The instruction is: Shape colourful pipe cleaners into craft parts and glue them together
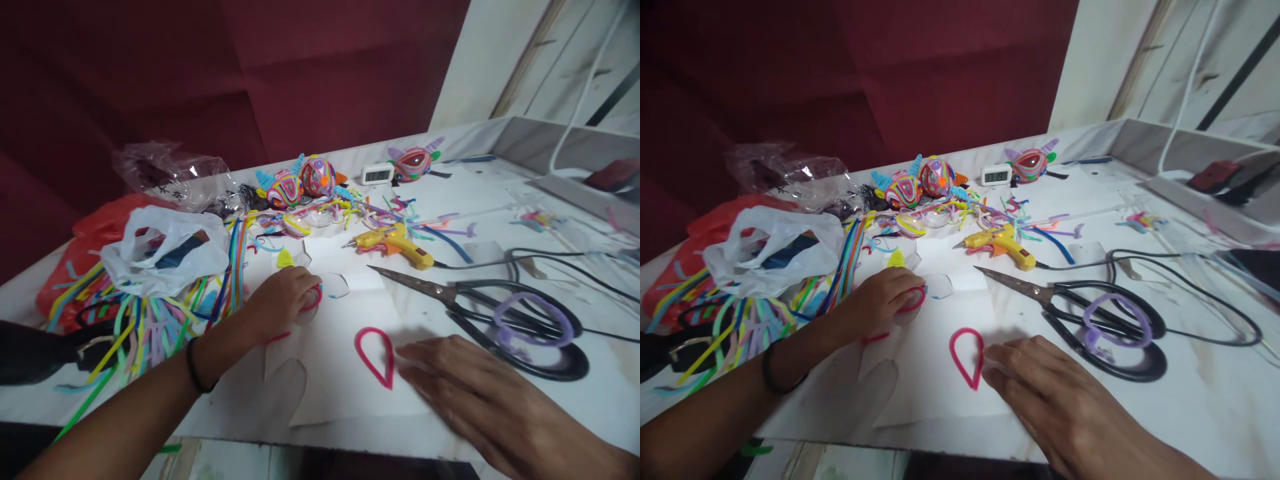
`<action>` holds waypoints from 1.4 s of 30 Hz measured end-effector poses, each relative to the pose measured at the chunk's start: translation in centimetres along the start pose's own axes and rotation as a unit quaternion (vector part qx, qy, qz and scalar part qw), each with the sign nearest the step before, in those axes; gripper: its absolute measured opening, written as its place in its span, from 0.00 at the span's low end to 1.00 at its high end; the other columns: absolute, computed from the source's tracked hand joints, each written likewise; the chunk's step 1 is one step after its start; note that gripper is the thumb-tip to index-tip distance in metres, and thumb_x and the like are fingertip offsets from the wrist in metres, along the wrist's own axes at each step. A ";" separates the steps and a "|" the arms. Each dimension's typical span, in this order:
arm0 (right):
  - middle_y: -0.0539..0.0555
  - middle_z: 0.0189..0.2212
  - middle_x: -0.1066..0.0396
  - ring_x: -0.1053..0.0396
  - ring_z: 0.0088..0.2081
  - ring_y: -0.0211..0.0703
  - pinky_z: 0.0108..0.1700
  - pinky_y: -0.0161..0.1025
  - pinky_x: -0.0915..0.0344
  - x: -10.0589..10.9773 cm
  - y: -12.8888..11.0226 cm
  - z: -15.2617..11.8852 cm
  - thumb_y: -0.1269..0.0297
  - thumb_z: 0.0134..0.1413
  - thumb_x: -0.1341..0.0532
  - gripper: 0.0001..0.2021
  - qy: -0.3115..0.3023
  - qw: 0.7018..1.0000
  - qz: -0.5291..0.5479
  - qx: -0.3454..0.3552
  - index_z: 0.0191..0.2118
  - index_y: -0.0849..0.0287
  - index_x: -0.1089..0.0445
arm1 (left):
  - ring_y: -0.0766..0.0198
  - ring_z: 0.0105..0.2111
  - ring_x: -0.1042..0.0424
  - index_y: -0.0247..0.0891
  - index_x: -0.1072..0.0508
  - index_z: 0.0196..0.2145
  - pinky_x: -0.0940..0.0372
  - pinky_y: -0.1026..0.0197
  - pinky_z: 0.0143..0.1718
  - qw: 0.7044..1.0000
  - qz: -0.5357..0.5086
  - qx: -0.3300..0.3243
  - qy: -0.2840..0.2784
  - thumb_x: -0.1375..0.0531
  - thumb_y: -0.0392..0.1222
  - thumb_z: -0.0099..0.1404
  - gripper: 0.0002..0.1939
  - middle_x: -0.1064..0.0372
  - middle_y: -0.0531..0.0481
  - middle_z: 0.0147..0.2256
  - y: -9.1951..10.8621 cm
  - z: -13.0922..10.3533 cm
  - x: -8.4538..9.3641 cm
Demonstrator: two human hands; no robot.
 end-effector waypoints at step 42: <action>0.56 0.42 0.24 0.30 0.42 0.47 0.42 0.44 0.35 -4.1 -5.9 2.2 0.72 0.61 0.47 0.13 0.104 0.992 0.003 -0.071 0.45 0.63 0.27 | 0.58 0.42 0.32 0.35 0.30 0.47 0.36 0.56 0.44 0.985 -0.165 0.021 -0.037 0.38 0.50 0.58 0.23 0.33 0.45 0.42 3.4 -4.8 -0.8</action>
Point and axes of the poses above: each hand's wrist, its own z-axis towards the middle knuckle, its own x-axis out of the back of the hand, y = z × x, the point moved 3 cm from there along z, towards the middle knuckle
